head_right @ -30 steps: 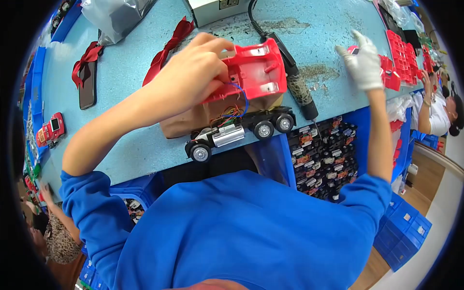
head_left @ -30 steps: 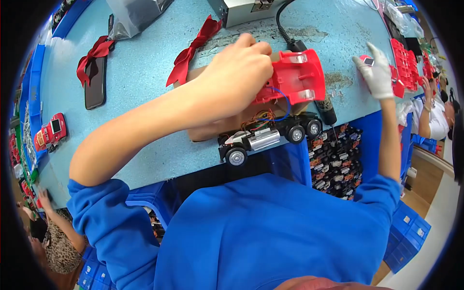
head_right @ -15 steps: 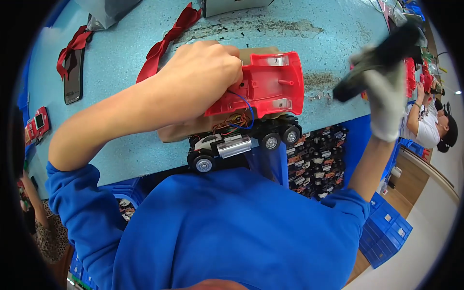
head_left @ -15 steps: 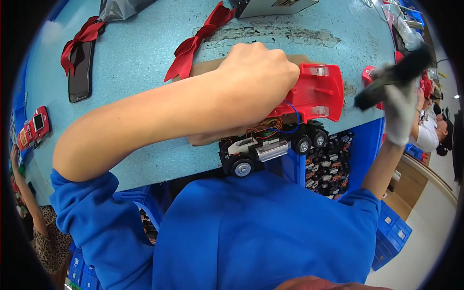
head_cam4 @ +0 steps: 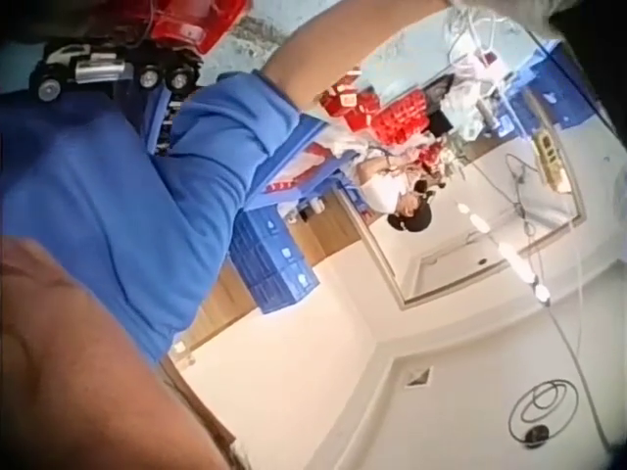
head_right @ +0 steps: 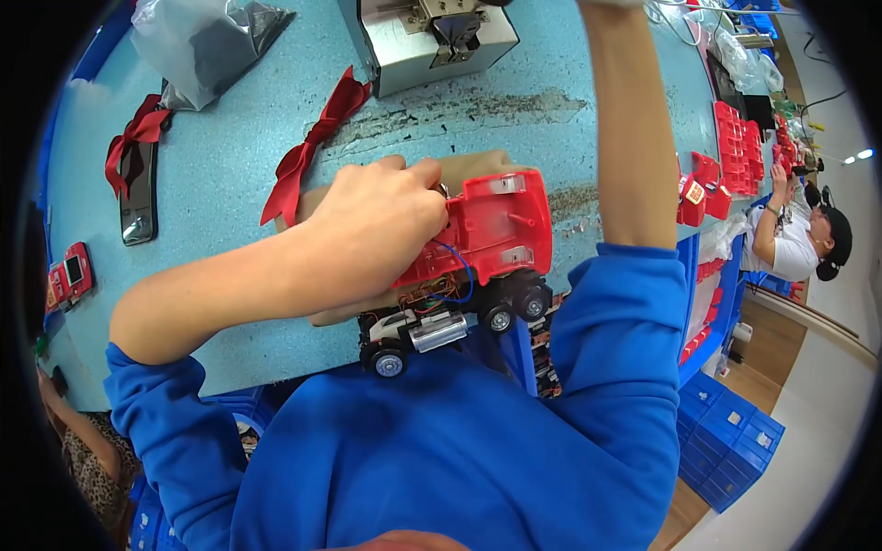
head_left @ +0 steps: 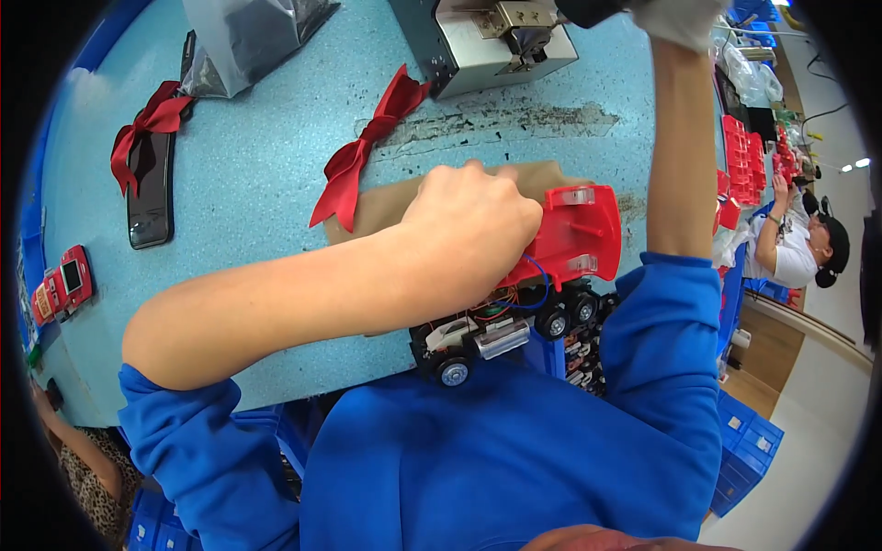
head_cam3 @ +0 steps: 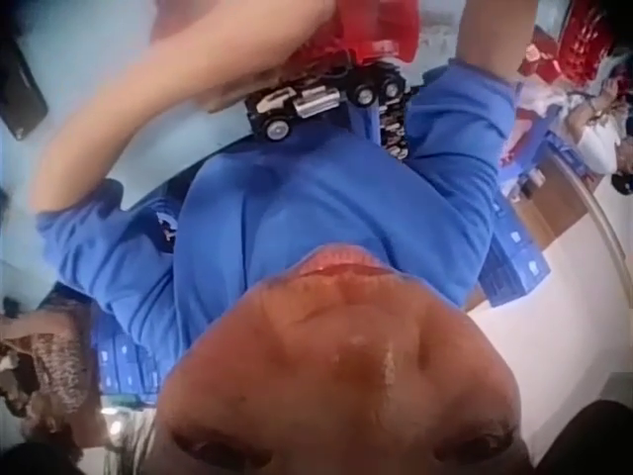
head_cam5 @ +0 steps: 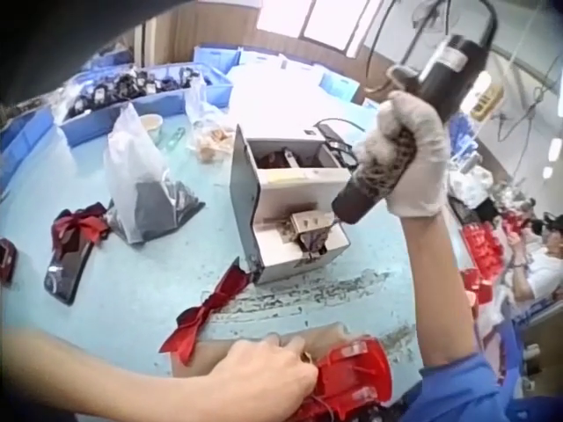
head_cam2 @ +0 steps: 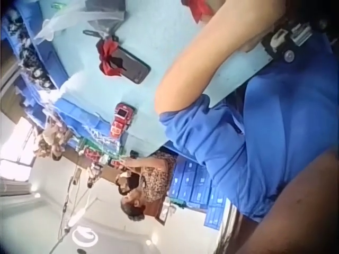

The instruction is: Assembling plastic toy trucks by attaching the red cab to the chassis using an electric screwdriver and placing finished units into a bin.

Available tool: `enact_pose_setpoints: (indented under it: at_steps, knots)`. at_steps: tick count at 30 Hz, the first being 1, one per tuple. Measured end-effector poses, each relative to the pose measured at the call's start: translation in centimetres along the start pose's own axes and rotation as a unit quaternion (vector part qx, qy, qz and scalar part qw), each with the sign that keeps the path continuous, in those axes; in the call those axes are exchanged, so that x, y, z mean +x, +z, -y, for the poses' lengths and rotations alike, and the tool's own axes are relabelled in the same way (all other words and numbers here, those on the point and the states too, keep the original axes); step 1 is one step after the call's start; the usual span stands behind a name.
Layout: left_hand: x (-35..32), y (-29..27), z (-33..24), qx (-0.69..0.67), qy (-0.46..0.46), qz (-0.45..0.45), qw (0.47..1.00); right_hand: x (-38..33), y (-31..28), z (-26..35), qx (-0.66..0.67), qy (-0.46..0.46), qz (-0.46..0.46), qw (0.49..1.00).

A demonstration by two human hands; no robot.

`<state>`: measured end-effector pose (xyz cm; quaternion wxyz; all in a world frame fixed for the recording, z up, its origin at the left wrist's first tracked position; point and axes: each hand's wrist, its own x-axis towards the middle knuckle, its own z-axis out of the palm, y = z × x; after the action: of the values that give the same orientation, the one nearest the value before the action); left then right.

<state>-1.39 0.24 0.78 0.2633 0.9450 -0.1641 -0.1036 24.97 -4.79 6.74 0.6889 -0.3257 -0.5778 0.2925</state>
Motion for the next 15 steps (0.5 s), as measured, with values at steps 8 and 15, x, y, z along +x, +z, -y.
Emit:
enact_pose_setpoints:
  at_steps: [8,15]
  knots:
    - [0.5,0.3,0.2,-0.001,0.007,-0.020,1.000,-0.9,8.5,-0.2,-0.470,0.002,-0.319,0.823]
    - [0.9,0.3,0.7,0.011,0.015,-0.043,0.999,-11.5,6.1,7.9,-0.737,-0.116,-0.219,0.629]
